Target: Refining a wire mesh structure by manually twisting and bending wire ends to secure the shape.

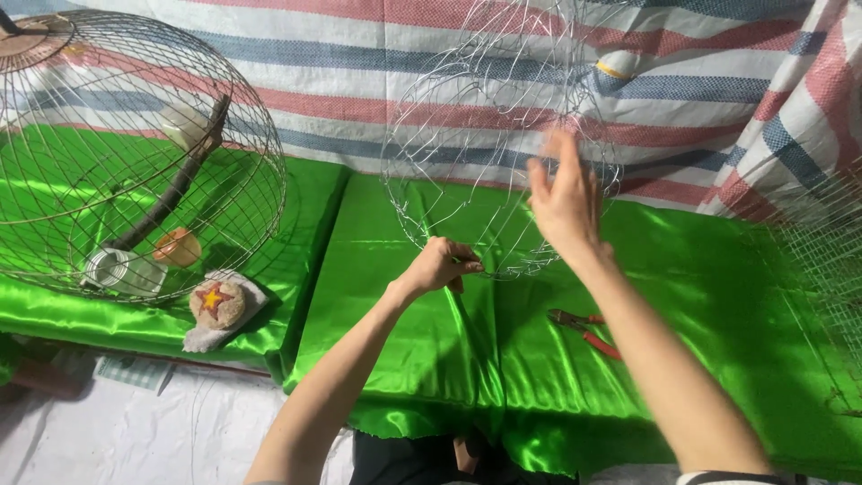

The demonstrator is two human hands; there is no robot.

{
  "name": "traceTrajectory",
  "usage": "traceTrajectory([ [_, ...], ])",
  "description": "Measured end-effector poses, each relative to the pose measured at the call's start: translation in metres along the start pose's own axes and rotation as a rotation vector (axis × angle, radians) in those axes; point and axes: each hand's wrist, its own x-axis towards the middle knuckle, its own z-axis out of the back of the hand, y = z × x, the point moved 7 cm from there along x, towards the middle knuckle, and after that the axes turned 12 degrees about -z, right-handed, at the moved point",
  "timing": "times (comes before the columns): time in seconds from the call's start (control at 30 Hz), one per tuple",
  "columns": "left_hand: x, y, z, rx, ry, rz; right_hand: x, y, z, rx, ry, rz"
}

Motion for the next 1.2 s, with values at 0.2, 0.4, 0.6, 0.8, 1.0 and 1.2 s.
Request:
traceTrajectory([
  [0.2, 0.003, -0.019, 0.001, 0.189, 0.029, 0.025, 0.033, 0.052, 0.038, -0.392, -0.070, 0.225],
  [0.4, 0.002, -0.009, 0.004, 0.173, 0.005, 0.022, 0.082, 0.026, 0.028, -0.622, -0.054, 0.315],
  [0.6, 0.004, -0.008, 0.006, 0.142, -0.002, -0.119, 0.104, 0.003, 0.042, -1.013, 0.092, 0.487],
  [0.8, 0.003, -0.013, 0.006, 0.135, -0.001, -0.114, 0.103, -0.001, 0.075, -1.203, -0.235, 0.885],
  [1.0, -0.001, -0.011, 0.004, 0.146, -0.002, -0.119, 0.099, 0.012, 0.133, -1.248, -0.605, 1.090],
  [1.2, 0.008, -0.004, 0.005, 0.087, -0.001, -0.100, 0.079, 0.039, 0.173, -1.277, -0.693, 1.151],
])
